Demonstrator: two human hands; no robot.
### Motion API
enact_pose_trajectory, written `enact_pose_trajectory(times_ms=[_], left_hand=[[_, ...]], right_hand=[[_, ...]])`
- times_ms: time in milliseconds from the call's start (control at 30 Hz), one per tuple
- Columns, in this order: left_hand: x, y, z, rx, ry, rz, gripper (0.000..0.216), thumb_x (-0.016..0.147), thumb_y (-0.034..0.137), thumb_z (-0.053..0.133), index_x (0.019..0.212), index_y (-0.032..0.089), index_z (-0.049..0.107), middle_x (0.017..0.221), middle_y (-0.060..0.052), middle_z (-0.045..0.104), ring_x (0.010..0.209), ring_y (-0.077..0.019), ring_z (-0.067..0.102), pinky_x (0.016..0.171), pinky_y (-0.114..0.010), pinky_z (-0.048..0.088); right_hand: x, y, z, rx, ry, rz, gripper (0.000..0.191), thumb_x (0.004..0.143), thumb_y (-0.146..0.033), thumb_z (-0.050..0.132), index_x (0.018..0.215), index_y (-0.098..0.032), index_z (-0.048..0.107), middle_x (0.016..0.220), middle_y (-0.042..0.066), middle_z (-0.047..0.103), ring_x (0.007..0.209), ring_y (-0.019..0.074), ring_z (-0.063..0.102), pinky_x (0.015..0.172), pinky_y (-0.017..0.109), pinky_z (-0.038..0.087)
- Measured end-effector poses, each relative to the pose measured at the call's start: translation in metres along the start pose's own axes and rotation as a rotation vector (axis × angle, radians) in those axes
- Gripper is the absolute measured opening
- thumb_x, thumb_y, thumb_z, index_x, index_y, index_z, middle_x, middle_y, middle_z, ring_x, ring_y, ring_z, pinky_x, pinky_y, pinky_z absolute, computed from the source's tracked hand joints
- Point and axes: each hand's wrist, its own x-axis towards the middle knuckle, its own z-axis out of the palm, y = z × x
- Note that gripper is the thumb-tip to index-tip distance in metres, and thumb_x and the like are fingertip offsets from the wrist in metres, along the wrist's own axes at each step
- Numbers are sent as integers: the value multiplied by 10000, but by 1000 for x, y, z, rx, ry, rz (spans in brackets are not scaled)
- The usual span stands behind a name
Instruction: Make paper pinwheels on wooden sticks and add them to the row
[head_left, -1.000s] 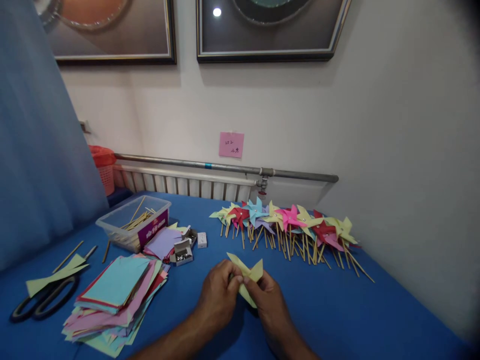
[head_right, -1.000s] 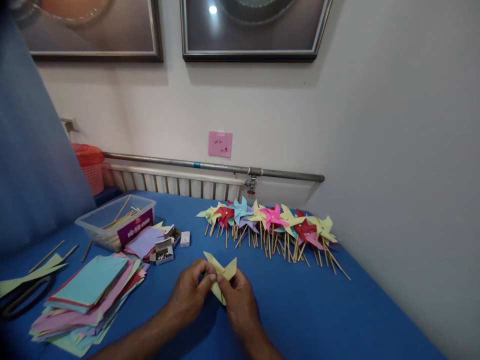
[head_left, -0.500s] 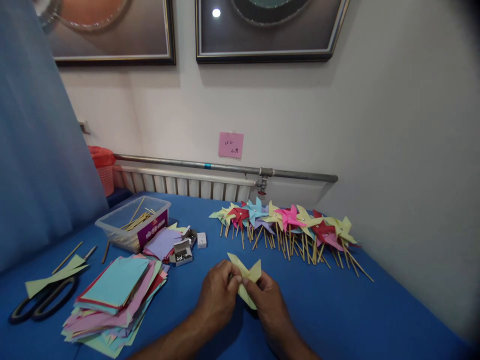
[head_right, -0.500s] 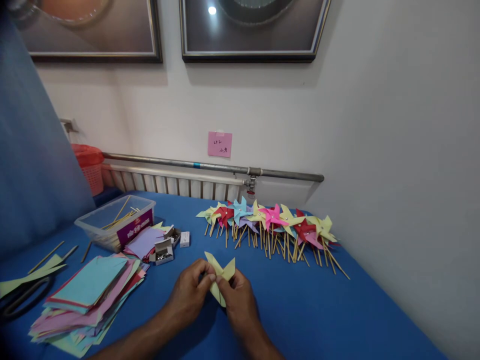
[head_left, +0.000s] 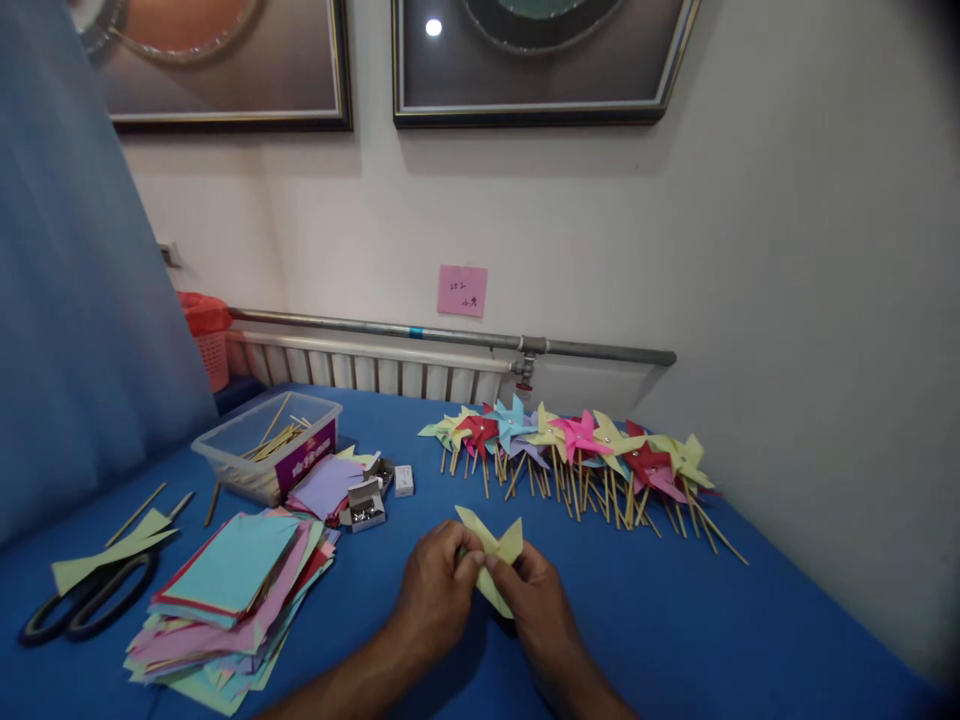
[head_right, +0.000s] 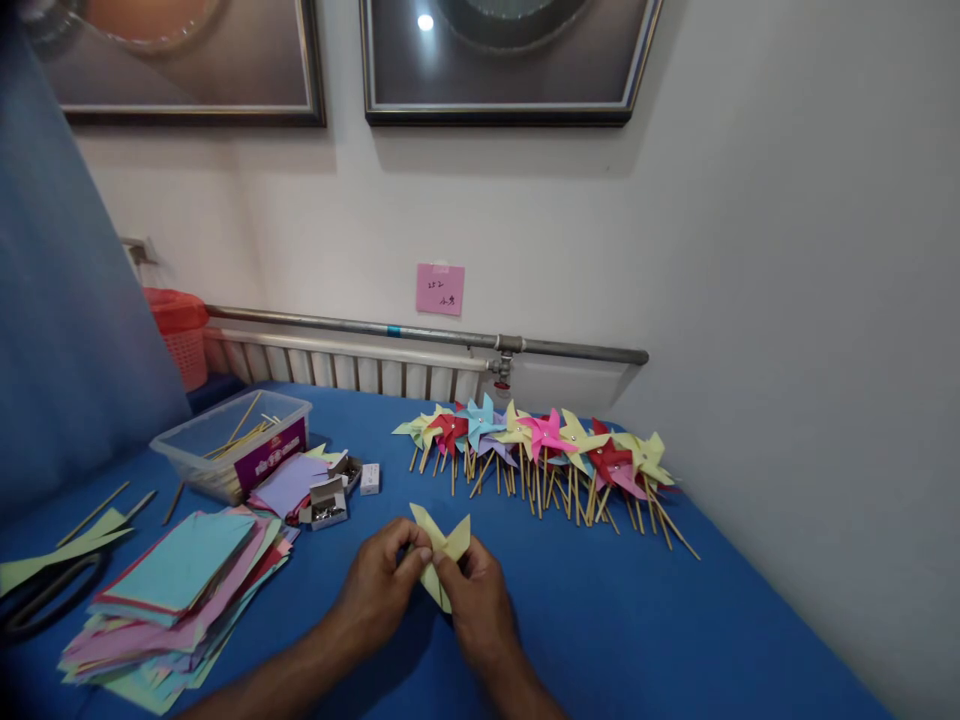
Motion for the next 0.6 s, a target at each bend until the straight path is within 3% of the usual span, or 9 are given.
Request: enact_pose_trajectory(times_ms=[600], left_hand=[[-1,1,0,10,11,-9,120,848,222,499,741,195,546,768,-1,595,762,-166,535,719,-286,361]], right_hand=[[0,-2,2,-12,-8,-10,438,692,-483,830,955,-143,744,822,69,756,683,202,641,601,269,469]])
